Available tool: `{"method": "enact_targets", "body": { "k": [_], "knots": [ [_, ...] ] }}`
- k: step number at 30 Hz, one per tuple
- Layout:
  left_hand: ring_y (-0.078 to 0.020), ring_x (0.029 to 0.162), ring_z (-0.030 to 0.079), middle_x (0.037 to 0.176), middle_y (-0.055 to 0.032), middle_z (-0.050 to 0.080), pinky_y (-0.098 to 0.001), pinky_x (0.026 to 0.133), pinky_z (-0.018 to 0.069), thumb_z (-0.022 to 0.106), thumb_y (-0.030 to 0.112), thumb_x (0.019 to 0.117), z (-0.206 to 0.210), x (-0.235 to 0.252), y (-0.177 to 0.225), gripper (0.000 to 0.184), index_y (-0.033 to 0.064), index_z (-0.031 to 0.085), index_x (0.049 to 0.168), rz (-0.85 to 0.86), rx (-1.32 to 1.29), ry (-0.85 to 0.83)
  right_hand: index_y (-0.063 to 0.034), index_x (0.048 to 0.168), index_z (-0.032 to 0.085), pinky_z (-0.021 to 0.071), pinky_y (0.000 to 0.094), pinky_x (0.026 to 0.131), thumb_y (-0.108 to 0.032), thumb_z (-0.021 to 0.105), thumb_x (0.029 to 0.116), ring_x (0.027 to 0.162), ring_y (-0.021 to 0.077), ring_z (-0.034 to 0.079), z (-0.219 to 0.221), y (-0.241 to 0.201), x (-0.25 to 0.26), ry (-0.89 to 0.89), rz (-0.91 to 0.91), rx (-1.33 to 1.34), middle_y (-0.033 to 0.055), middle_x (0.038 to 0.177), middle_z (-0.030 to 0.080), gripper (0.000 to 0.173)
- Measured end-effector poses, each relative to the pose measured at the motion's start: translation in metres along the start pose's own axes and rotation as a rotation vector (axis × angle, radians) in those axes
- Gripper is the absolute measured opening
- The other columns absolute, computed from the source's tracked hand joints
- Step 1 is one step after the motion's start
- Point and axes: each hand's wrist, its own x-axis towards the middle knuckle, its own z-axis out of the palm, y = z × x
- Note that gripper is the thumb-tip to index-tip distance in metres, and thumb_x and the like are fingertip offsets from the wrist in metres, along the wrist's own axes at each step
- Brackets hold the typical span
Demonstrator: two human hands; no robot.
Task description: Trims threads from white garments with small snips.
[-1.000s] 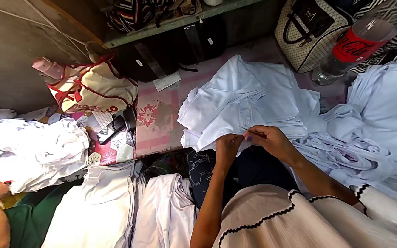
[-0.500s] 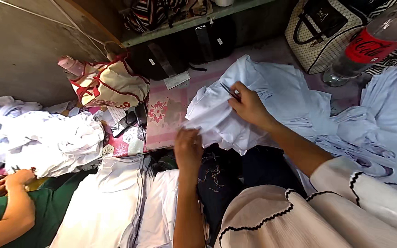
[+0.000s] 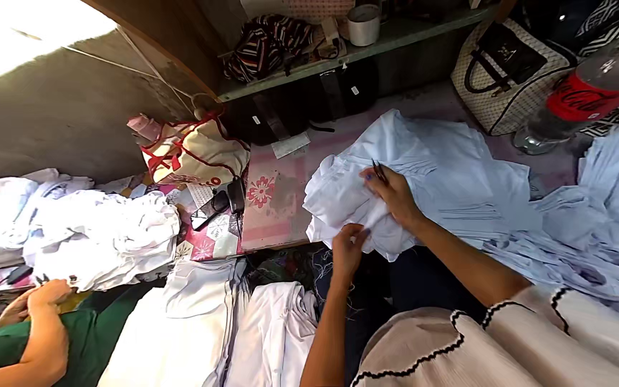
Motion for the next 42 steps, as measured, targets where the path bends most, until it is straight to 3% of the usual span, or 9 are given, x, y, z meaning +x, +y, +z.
{"method": "enact_targets", "body": {
  "k": [4, 7, 9, 12, 21, 25, 30, 36, 42],
  "knots": [
    [-0.0150, 0.083, 0.072, 0.091, -0.0037, 0.073, -0.0353, 0.081, 0.0612, 0.036, 0.010, 0.1072, -0.022, 0.038, 0.004, 0.024, 0.0048, 0.059, 0.106, -0.415, -0.850, -0.028, -0.0022, 0.102, 0.078, 0.0508, 0.0161, 0.073, -0.015, 0.073, 0.0913, 0.082, -0.0006, 0.060, -0.012, 0.012, -0.051, 0.045, -0.001, 0.033, 0.0024, 0.098, 0.070, 0.018],
    [-0.0099, 0.072, 0.068, 0.087, -0.0051, 0.069, -0.0299, 0.070, 0.0600, 0.044, 0.009, 0.1074, -0.005, 0.034, -0.004, 0.023, -0.0067, 0.060, 0.114, -0.350, -0.486, 0.187, -0.0024, 0.122, 0.073, 0.0525, 0.0266, 0.080, -0.033, 0.083, 0.0830, 0.090, 0.0110, 0.061, -0.009, 0.031, -0.049, -0.022, 0.020, -0.173, 0.0120, 0.113, 0.068, 0.051],
    [-0.0099, 0.095, 0.066, 0.113, -0.0149, 0.066, -0.0272, 0.082, 0.0571, 0.054, 0.008, 0.1016, 0.000, 0.019, -0.003, 0.033, -0.0140, 0.055, 0.125, -0.037, -0.156, 0.301, -0.0012, 0.125, 0.071, 0.0556, 0.0326, 0.086, -0.036, 0.081, 0.0857, 0.096, 0.0163, 0.066, -0.005, 0.030, -0.041, -0.054, 0.027, -0.202, 0.0142, 0.114, 0.070, 0.053],
    [-0.0357, 0.122, 0.059, 0.130, -0.0326, 0.058, -0.0422, 0.102, 0.0507, 0.082, 0.022, 0.0817, 0.002, 0.008, 0.012, 0.059, -0.0127, 0.061, 0.125, 0.325, 0.317, 0.295, 0.0011, 0.112, 0.075, 0.0532, 0.0262, 0.077, -0.022, 0.075, 0.0915, 0.084, 0.0103, 0.063, 0.003, 0.026, -0.035, -0.054, 0.023, -0.137, 0.0111, 0.101, 0.071, 0.031],
    [-0.0280, 0.092, 0.073, 0.098, -0.0180, 0.075, -0.0426, 0.082, 0.0593, 0.064, 0.002, 0.0882, -0.006, 0.043, 0.018, 0.019, -0.0033, 0.077, 0.100, 0.416, 0.421, 0.047, 0.0002, 0.094, 0.074, 0.0424, 0.0154, 0.063, -0.014, 0.076, 0.0899, 0.065, -0.0035, 0.050, -0.024, -0.019, -0.047, -0.035, 0.182, -0.132, -0.0010, 0.076, 0.065, 0.015],
    [-0.0202, 0.076, 0.071, 0.086, -0.0135, 0.073, -0.0331, 0.069, 0.0584, 0.065, 0.008, 0.0886, 0.001, 0.034, 0.050, 0.017, -0.0009, 0.078, 0.096, 0.558, 0.470, 0.102, -0.0018, 0.094, 0.075, 0.0555, 0.0347, 0.063, -0.015, 0.076, 0.0843, 0.072, 0.0176, 0.068, -0.029, -0.023, -0.060, 0.130, -0.216, -0.507, 0.0107, 0.089, 0.072, 0.017],
    [-0.0183, 0.063, 0.067, 0.072, -0.0136, 0.069, -0.0285, 0.061, 0.0560, 0.066, 0.003, 0.0879, 0.003, 0.017, 0.065, 0.014, -0.0056, 0.076, 0.091, 0.644, 0.522, 0.289, -0.0043, 0.105, 0.076, 0.0498, 0.0451, 0.049, -0.004, 0.077, 0.0742, 0.067, 0.0298, 0.065, -0.027, -0.022, -0.051, 0.373, -0.280, -0.729, 0.0179, 0.097, 0.067, 0.031],
    [-0.0301, 0.085, 0.070, 0.100, -0.0267, 0.070, -0.0405, 0.077, 0.0587, 0.061, -0.001, 0.0935, -0.033, -0.018, -0.010, 0.019, -0.0092, 0.073, 0.106, 0.023, 0.547, 0.300, -0.0100, 0.123, 0.073, 0.0537, 0.0515, 0.081, -0.008, 0.062, 0.0941, 0.093, 0.0317, 0.065, -0.071, -0.022, -0.095, -0.265, 0.361, -0.580, 0.0179, 0.113, 0.066, 0.031],
    [-0.0134, 0.096, 0.069, 0.102, -0.0168, 0.069, -0.0239, 0.085, 0.0582, 0.058, -0.006, 0.0901, 0.020, -0.036, 0.051, 0.016, -0.0072, 0.072, 0.097, 0.421, 0.166, 0.239, 0.0006, 0.109, 0.068, 0.0504, 0.0409, 0.075, -0.034, 0.069, 0.0971, 0.078, 0.0183, 0.059, -0.074, -0.009, -0.087, -0.044, 0.539, -0.365, 0.0107, 0.087, 0.065, 0.036]
  ]
}}
